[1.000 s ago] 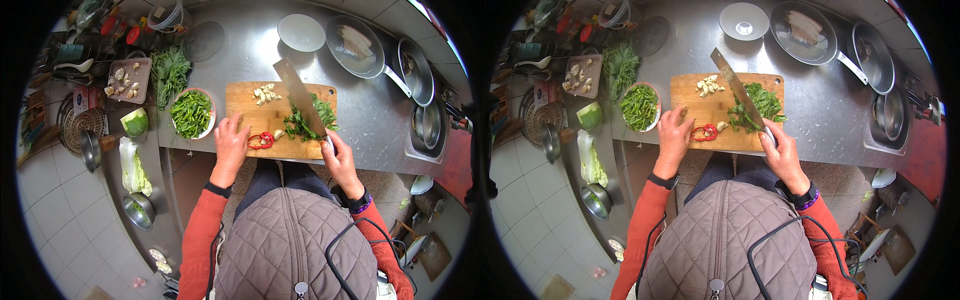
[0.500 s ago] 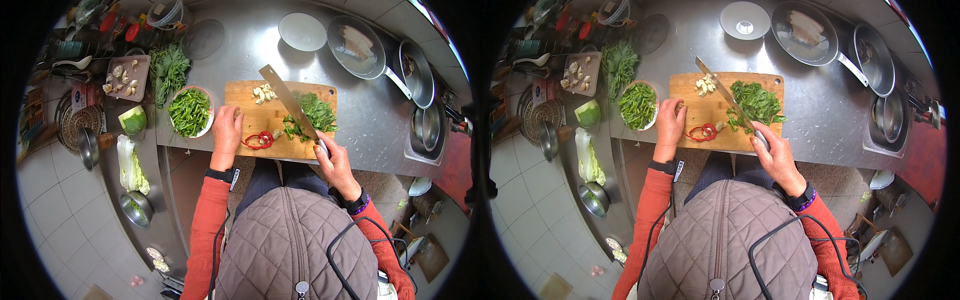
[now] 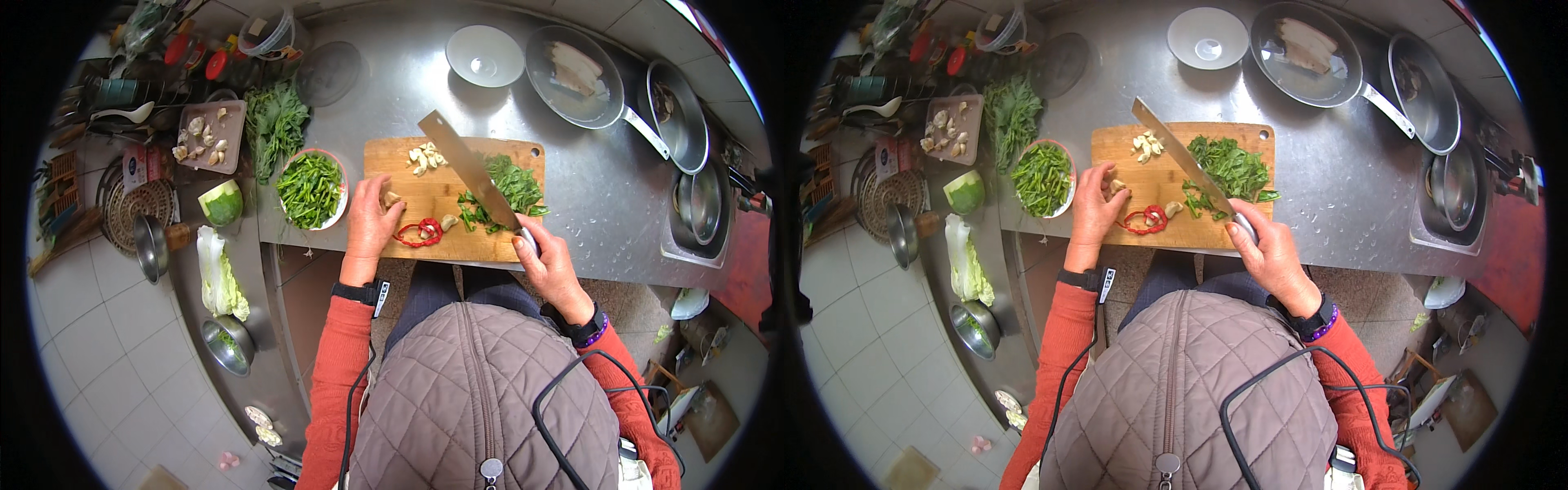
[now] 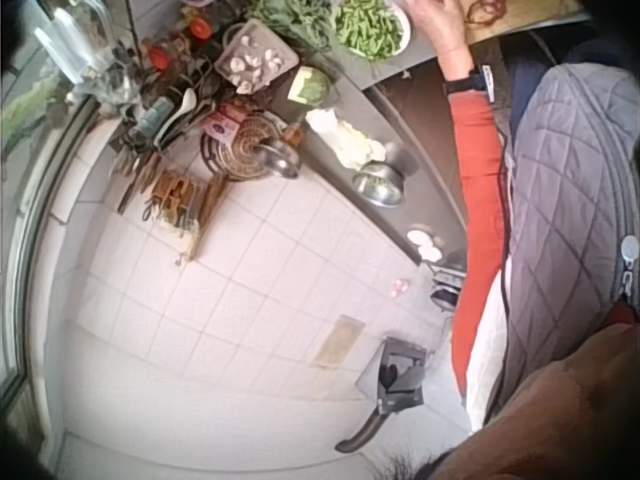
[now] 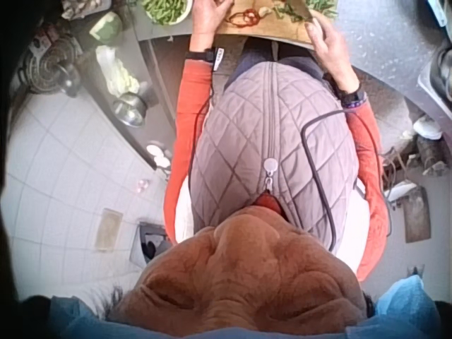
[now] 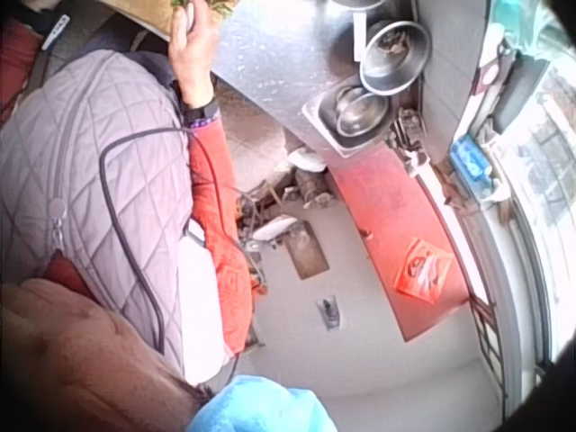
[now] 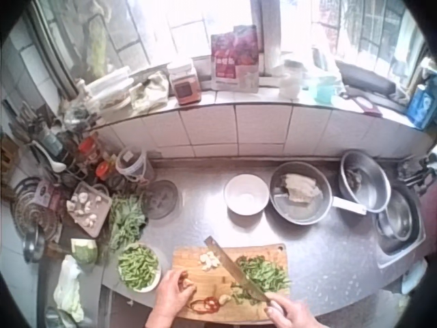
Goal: The person peels garlic cloves by hand, rinses them in a sink, then moves to a cutting board to slice garlic and a red chili pepper with a cleaver. The chopped pieces are placed on the board alongside pre-chopped greens.
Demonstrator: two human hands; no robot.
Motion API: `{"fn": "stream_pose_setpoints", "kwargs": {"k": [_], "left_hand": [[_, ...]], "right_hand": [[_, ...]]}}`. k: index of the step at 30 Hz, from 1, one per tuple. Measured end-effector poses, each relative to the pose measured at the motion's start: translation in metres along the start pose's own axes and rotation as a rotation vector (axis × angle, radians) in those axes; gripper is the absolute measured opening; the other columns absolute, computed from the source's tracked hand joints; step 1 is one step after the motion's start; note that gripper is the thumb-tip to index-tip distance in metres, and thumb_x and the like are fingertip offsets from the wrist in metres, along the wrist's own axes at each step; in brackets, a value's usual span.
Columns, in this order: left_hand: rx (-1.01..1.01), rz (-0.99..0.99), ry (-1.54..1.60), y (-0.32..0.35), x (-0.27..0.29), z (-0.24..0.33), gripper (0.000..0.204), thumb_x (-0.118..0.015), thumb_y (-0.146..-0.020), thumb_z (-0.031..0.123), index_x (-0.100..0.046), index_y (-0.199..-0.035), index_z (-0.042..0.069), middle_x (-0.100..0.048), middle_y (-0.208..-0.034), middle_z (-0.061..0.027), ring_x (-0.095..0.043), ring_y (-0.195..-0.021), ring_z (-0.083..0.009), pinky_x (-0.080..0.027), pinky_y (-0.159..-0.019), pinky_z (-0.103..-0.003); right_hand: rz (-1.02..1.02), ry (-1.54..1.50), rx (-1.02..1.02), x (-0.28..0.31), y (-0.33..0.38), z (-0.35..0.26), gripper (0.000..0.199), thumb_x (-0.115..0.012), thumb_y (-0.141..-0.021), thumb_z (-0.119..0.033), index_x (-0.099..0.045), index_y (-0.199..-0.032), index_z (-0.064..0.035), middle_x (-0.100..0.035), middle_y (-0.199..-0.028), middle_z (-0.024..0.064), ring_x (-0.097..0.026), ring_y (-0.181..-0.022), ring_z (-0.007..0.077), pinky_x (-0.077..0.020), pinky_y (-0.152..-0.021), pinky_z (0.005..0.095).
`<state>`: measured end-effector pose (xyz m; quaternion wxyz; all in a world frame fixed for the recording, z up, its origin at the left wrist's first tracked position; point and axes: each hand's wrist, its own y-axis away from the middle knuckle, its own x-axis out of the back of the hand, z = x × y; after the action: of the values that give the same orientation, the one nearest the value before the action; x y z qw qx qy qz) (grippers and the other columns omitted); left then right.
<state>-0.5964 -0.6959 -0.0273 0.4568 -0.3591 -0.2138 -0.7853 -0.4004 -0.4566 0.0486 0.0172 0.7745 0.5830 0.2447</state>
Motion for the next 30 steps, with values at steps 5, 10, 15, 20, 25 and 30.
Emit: {"fn": "stream_pose_setpoints", "kwargs": {"k": [5, 10, 15, 20, 25, 30], "left_hand": [[-0.072, 0.022, -0.039, 0.005, 0.002, -0.001, 0.042, -0.078, -0.075, 0.008, -0.063, -0.114, 0.006, -0.06, -0.105, -0.0116, -0.062, -0.092, -0.0262, -0.053, -0.082, -0.036], [-0.065, 0.002, -0.077, 0.005, 0.007, 0.0, 0.033, -0.074, -0.078, 0.007, -0.065, -0.109, 0.005, -0.061, -0.107, -0.0127, -0.061, -0.095, -0.0302, -0.051, -0.084, -0.039], [-0.191, -0.017, -0.002, 0.007, 0.009, 0.028, 0.023, -0.072, -0.08, 0.009, -0.067, -0.102, 0.005, -0.065, -0.103, -0.0131, -0.06, -0.095, -0.0318, -0.05, -0.085, -0.04], [-0.328, -0.219, -0.002, 0.02, -0.015, 0.057, 0.018, -0.072, -0.078, 0.013, -0.068, -0.094, 0.005, -0.063, -0.087, -0.0101, -0.059, -0.087, -0.0321, -0.048, -0.075, -0.043], [-0.292, -0.238, 0.03, 0.021, -0.03, 0.053, 0.018, -0.07, -0.081, 0.012, -0.069, -0.098, 0.004, -0.067, -0.09, -0.0131, -0.062, -0.087, -0.0345, -0.05, -0.077, -0.041], [-0.07, -0.143, 0.185, 0.007, -0.013, 0.037, 0.024, -0.068, -0.083, 0.009, -0.067, -0.107, 0.004, -0.067, -0.098, -0.0153, -0.063, -0.086, -0.036, -0.052, -0.077, -0.043]], "right_hand": [[-0.022, 0.026, -0.006, -0.01, 0.0, -0.002, 0.037, -0.062, -0.096, -0.025, -0.059, -0.127, -0.0028, -0.068, -0.086, 0.0187, -0.069, -0.076, 0.0239, -0.0518, -0.069, 0.0341], [0.035, 0.005, -0.002, -0.013, -0.003, -0.007, 0.038, -0.062, -0.097, -0.025, -0.059, -0.127, -0.0021, -0.067, -0.083, 0.0167, -0.064, -0.071, 0.0186, -0.0506, -0.066, 0.0327], [0.101, 0.005, 0.008, -0.021, 0.001, -0.012, 0.036, -0.062, -0.096, -0.022, -0.059, -0.126, -0.0015, -0.067, -0.082, 0.0161, -0.063, -0.07, 0.0183, -0.0499, -0.065, 0.0319], [0.161, -0.043, 0.049, -0.034, 0.007, -0.012, 0.036, -0.064, -0.096, -0.021, -0.059, -0.125, -0.0007, -0.068, -0.088, 0.0161, -0.065, -0.075, 0.0192, -0.0507, -0.069, 0.0315], [0.164, -0.035, 0.02, -0.034, 0.012, -0.009, 0.036, -0.063, -0.096, -0.021, -0.059, -0.125, 0.0002, -0.068, -0.09, 0.0163, -0.065, -0.079, 0.0208, -0.0509, -0.072, 0.0326], [0.175, -0.03, 0.031, -0.032, 0.015, -0.007, 0.038, -0.062, -0.096, -0.022, -0.058, -0.126, -0.0001, -0.067, -0.087, 0.0176, -0.066, -0.078, 0.023, -0.0509, -0.072, 0.0332]]}}
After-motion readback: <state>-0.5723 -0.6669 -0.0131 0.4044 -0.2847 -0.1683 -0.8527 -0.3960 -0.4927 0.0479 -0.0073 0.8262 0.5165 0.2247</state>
